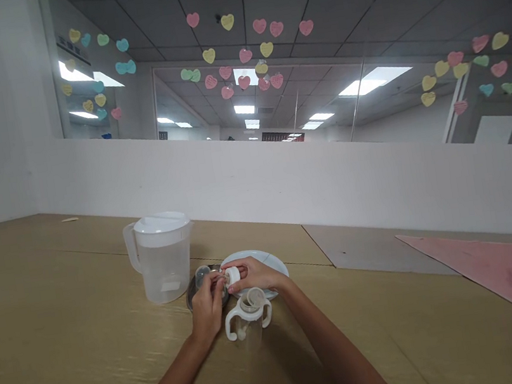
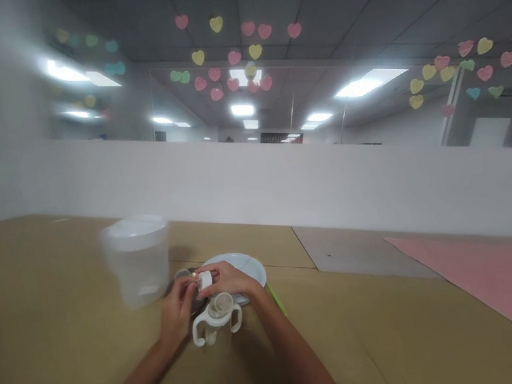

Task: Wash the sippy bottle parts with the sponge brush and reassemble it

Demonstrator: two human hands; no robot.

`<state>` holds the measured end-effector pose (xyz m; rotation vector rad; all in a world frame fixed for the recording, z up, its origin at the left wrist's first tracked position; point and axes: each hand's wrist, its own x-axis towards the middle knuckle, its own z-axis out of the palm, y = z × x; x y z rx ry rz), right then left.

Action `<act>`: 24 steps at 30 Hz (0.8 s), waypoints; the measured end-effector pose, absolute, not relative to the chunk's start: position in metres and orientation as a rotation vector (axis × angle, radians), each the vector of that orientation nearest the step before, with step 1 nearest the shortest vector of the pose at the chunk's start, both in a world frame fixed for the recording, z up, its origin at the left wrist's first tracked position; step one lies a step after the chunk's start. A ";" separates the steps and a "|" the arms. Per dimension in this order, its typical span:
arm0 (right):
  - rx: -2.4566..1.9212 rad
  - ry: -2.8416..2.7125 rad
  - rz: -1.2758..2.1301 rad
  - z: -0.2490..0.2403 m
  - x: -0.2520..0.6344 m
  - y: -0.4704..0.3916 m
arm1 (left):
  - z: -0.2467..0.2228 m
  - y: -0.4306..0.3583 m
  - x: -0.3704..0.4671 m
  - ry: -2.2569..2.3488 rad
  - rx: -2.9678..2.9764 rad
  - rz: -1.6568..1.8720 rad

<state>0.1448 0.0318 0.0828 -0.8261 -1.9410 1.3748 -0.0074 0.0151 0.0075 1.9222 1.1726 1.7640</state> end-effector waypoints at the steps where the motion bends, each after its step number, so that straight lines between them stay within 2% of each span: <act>1: -0.838 -1.938 1.374 0.082 0.145 0.032 | 0.008 0.015 -0.007 1.167 1.897 1.765; 16: -0.842 -1.952 1.400 0.078 0.148 0.036 | 0.008 0.016 -0.007 0.998 1.658 1.790; 24: -0.832 -1.900 1.300 0.082 0.145 0.035 | 0.007 0.014 -0.010 1.007 2.200 1.688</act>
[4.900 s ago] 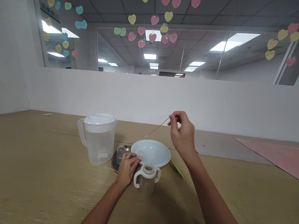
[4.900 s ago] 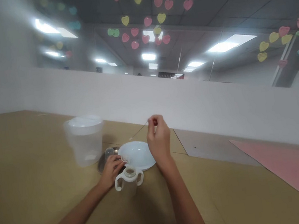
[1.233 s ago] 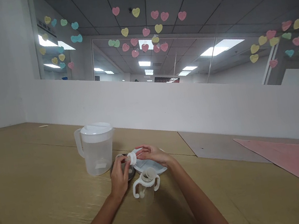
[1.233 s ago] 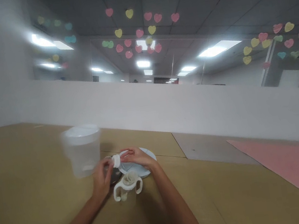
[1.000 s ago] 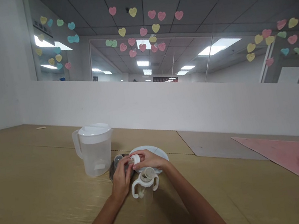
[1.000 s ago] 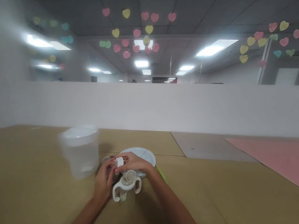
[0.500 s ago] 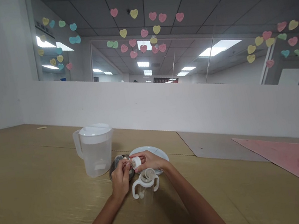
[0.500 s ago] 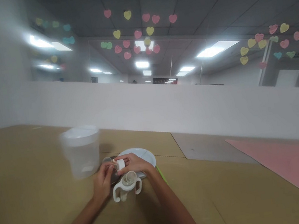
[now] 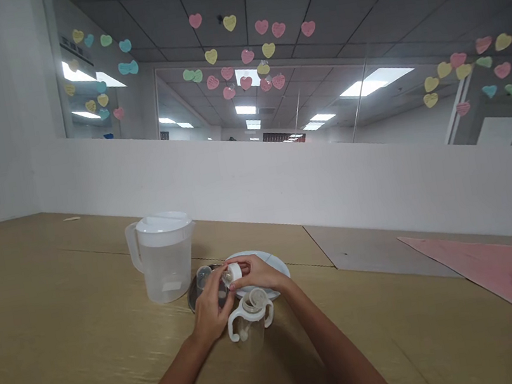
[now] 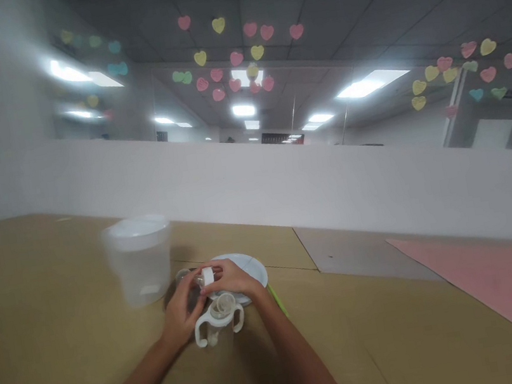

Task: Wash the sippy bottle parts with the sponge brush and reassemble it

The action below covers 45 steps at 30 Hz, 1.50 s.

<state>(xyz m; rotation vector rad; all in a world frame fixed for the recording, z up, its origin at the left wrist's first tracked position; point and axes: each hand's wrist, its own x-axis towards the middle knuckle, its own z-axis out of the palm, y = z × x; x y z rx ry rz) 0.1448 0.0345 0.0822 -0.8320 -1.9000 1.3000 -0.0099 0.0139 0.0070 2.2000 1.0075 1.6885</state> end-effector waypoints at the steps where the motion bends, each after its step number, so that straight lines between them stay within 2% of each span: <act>1: -0.845 -1.901 1.281 0.082 0.145 0.035 | 0.007 0.014 -0.010 1.027 2.250 1.703; 12: -0.925 -1.981 1.016 0.083 0.141 0.035 | 0.001 0.022 -0.013 1.333 2.228 1.863; 22: -0.946 -1.927 1.098 0.079 0.142 0.037 | 0.004 0.020 -0.012 1.269 2.176 1.844; 28: -1.001 -1.690 0.910 0.080 0.147 0.043 | 0.005 0.021 -0.011 1.191 2.089 1.834; 32: -0.945 -1.700 1.067 0.099 0.156 0.035 | 0.005 0.025 -0.015 1.243 2.174 1.686; 37: -0.814 -2.128 1.444 0.128 0.177 0.015 | 0.006 0.024 -0.015 1.369 2.243 1.635; 45: -0.694 -2.261 1.516 0.140 0.201 0.005 | 0.004 0.023 -0.014 1.311 2.217 1.623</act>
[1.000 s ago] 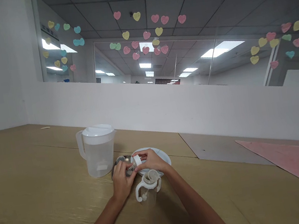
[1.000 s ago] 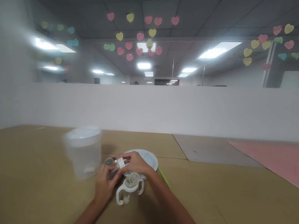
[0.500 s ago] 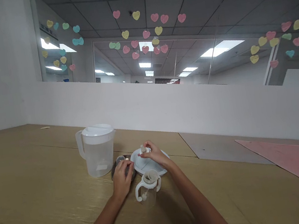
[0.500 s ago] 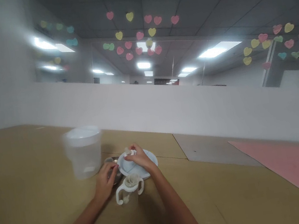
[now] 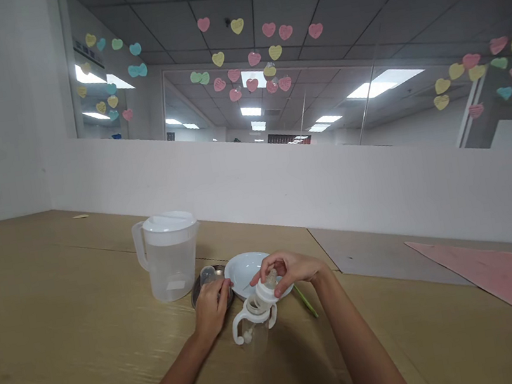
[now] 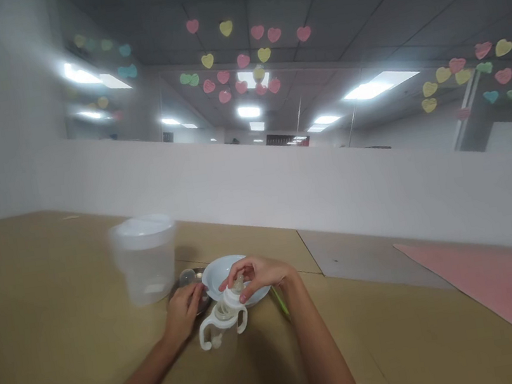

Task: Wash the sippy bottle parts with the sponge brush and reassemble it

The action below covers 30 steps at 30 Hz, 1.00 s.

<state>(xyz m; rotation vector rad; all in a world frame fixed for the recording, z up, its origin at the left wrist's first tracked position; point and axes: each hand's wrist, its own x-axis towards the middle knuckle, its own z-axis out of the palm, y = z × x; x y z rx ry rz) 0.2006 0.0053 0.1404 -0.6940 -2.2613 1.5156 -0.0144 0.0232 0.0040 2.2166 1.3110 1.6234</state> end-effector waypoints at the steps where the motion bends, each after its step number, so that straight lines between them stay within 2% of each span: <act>1: -0.698 -2.281 1.535 0.140 0.200 0.004 | 0.004 0.023 -0.015 1.314 2.206 1.616; 6: -0.851 -2.390 1.480 0.136 0.185 0.004 | 0.006 0.021 -0.014 1.298 2.204 1.569; 13: -1.075 -2.537 1.159 0.129 0.175 0.012 | 0.008 0.013 -0.013 1.176 2.234 1.590; 21: -1.173 -2.664 0.827 0.147 0.177 -0.003 | 0.007 0.004 -0.016 0.716 2.621 1.680; 25: -1.377 -2.588 0.806 0.150 0.174 -0.008 | 0.005 0.001 -0.008 0.593 2.874 1.709; 30: -1.633 -2.426 0.863 0.146 0.170 -0.013 | 0.002 0.001 -0.002 0.713 3.020 1.729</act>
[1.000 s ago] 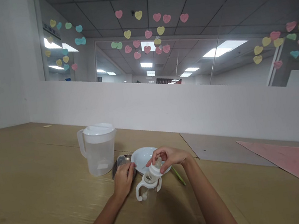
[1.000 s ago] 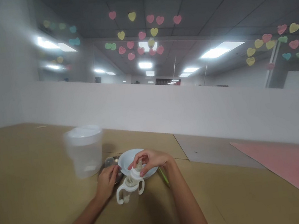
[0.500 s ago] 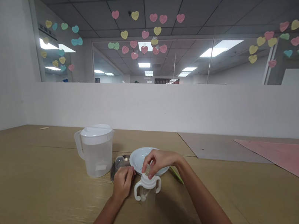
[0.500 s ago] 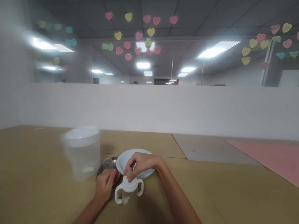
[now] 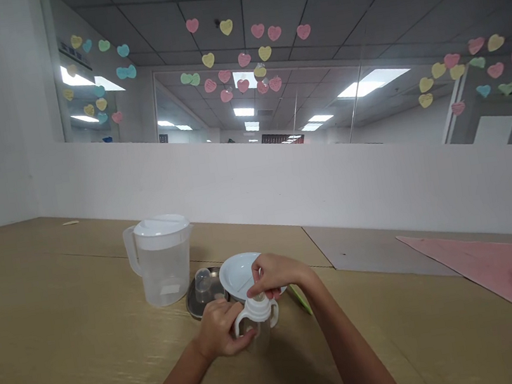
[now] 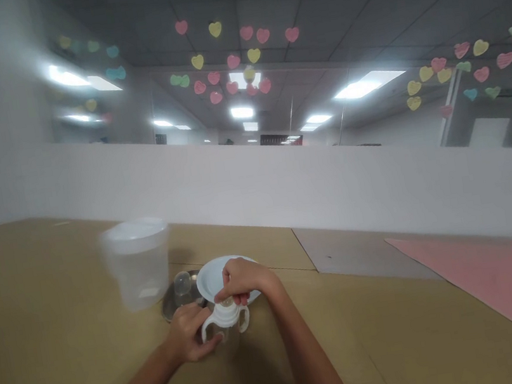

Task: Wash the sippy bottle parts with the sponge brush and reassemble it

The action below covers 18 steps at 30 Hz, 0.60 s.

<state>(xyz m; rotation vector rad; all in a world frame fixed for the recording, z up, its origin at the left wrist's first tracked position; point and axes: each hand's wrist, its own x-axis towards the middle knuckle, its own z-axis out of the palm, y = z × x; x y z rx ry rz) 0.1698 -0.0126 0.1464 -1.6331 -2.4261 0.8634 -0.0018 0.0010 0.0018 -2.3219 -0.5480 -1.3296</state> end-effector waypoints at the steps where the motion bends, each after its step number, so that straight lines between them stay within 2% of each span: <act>1: -1.681 -2.405 0.833 0.146 0.168 -0.014 | 0.002 0.001 -0.002 -0.549 -2.322 -1.323; 8: -1.819 -2.402 0.450 0.154 0.161 -0.026 | 0.001 0.003 -0.002 -0.576 -2.332 -1.316; 11: -1.720 -2.454 0.272 0.156 0.165 -0.025 | 0.001 0.004 -0.003 -0.611 -2.348 -1.317; 15: -1.557 -2.638 0.319 0.151 0.165 -0.024 | 0.000 0.003 -0.003 -0.632 -2.380 -1.294; 18: -1.695 -2.603 0.278 0.147 0.156 -0.026 | 0.000 0.002 -0.002 -0.616 -2.389 -1.285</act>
